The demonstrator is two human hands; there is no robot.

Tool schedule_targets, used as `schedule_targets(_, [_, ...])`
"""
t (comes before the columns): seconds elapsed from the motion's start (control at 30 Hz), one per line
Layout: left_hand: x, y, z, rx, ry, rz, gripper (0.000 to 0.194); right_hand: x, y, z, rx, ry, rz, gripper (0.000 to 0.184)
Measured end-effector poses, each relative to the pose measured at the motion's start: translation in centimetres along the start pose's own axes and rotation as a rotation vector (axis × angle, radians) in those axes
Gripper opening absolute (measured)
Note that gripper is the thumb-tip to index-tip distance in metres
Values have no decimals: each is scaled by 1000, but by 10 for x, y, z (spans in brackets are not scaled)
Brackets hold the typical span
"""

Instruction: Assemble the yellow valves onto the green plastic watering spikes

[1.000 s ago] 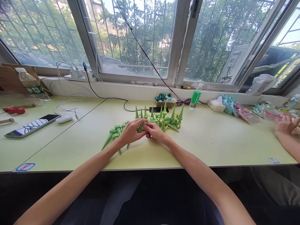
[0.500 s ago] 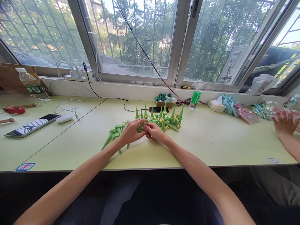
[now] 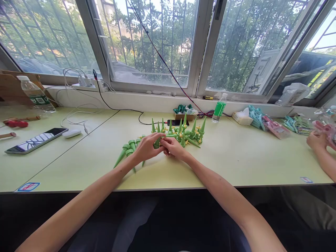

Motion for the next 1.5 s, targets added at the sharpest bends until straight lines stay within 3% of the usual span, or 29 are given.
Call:
schedule_targets(1.17, [2,0,-2,18,-6,6,39,-4,0,1,15,16,-7,45])
schedule_targets(1.5, [0,1,0,-8,-16,-8,42,4,0,-4,16,6,1,46])
Point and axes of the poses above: each hand's wrist, its own y-axis away from the middle knuckle, its own z-axis out of the back of the hand, x = y × z, the point moved 7 cm from there along -y, towards the middle knuckle, and after that the axes turned 8 degrees about z, right-handed, at the moved point
